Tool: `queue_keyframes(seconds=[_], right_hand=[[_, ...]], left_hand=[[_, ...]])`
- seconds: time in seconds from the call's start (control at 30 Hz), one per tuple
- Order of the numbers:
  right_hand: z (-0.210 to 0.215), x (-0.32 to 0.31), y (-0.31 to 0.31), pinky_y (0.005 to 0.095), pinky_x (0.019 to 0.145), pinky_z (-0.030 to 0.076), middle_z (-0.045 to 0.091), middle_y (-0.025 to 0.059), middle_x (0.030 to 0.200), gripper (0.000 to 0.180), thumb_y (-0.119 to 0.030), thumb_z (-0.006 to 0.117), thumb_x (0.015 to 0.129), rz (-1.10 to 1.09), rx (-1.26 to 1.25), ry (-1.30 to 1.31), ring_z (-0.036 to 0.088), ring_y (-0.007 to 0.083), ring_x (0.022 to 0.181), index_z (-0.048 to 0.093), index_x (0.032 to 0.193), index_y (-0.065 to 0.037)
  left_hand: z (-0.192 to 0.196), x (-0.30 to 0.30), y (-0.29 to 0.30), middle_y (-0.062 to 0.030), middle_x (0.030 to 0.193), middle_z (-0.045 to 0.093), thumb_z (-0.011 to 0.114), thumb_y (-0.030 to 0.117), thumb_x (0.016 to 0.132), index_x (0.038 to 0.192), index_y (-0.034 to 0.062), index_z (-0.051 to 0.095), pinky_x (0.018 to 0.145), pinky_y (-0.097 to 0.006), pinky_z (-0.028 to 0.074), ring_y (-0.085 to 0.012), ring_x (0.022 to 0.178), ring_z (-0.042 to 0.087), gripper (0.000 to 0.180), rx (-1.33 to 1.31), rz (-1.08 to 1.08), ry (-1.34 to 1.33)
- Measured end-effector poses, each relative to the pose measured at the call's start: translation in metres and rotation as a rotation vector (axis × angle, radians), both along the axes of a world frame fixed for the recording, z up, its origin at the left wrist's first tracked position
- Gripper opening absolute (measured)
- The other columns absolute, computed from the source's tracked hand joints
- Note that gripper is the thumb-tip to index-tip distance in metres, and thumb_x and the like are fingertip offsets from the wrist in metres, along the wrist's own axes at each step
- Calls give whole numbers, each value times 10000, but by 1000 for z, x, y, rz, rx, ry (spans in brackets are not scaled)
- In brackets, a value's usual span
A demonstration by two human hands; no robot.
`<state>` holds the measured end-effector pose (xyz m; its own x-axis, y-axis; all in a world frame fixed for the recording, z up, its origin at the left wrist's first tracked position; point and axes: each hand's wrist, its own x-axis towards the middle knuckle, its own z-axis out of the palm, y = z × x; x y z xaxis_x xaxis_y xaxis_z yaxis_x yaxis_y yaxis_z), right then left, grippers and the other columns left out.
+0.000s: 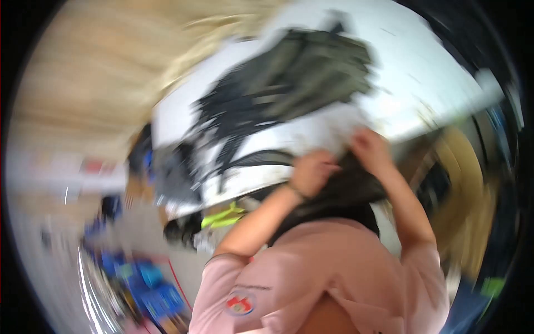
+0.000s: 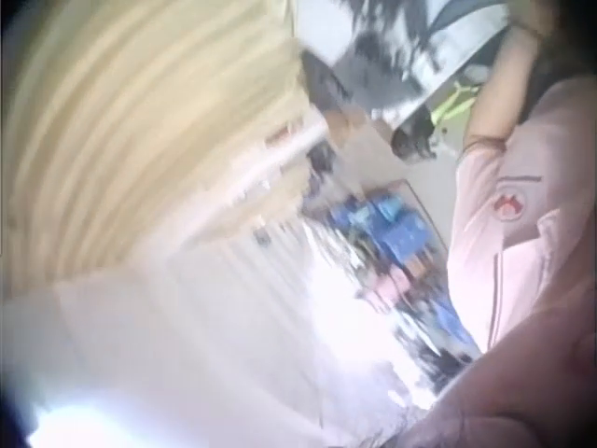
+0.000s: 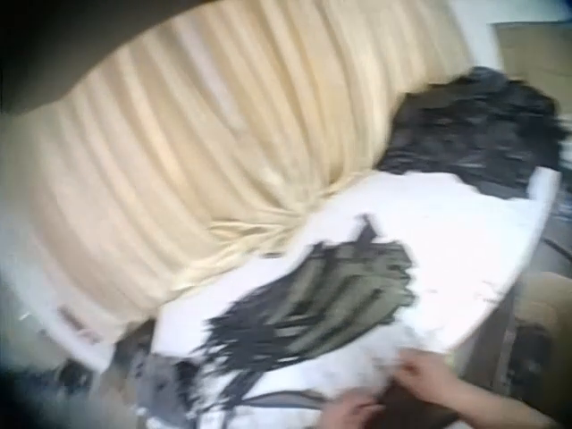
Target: Sorting and organizing black and green mesh straps for gear manufacturing on a production table.
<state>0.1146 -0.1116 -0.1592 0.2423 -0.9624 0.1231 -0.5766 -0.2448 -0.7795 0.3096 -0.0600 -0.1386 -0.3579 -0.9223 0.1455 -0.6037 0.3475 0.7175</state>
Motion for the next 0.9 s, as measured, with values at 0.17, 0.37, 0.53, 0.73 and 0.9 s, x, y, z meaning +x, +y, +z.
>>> queue_keyframes(seconds=[0.17, 0.37, 0.53, 0.73, 0.9], right_hand=[[-2, -16, 26, 255, 686, 426, 524, 10, 823, 142, -178, 475, 908, -29, 507, -735, 499, 104, 755, 533, 862, -56], [13, 17, 31, 232, 628, 391, 500, 23, 807, 160, -180, 461, 918, 316, 452, -632, 445, 90, 721, 514, 921, -29], [27, 25, 25, 246, 770, 389, 516, 29, 892, 192, -170, 542, 893, 378, 669, -869, 497, 120, 846, 483, 997, -20], [51, 22, 40, 260, 676, 447, 593, 81, 883, 326, -97, 627, 818, 502, 831, -895, 528, 196, 736, 554, 1111, 27], [26, 0, 29, 302, 613, 465, 533, 46, 926, 336, -115, 493, 882, 383, 681, -943, 525, 143, 779, 432, 1198, -17]], left_hand=[[-5, -15, 5, -124, 771, 597, 710, 306, 680, 771, 73, 582, 649, -392, 448, -307, 763, 578, 281, 151, -52, 251], [-1, -8, 8, -84, 719, 616, 716, 250, 673, 739, 85, 592, 624, -387, 451, -273, 749, 601, 217, 97, 100, 175], [2, 8, 1, -81, 727, 614, 685, 160, 664, 742, 90, 646, 619, -379, 448, -273, 731, 592, 111, -66, 179, 387], [37, 23, -1, -75, 755, 546, 583, 84, 712, 780, 118, 663, 660, -374, 434, -266, 779, 543, 111, -218, 139, 503], [28, 14, -23, -94, 749, 589, 561, 73, 718, 792, 75, 636, 662, -371, 452, -272, 748, 570, 105, -361, -28, 658]])
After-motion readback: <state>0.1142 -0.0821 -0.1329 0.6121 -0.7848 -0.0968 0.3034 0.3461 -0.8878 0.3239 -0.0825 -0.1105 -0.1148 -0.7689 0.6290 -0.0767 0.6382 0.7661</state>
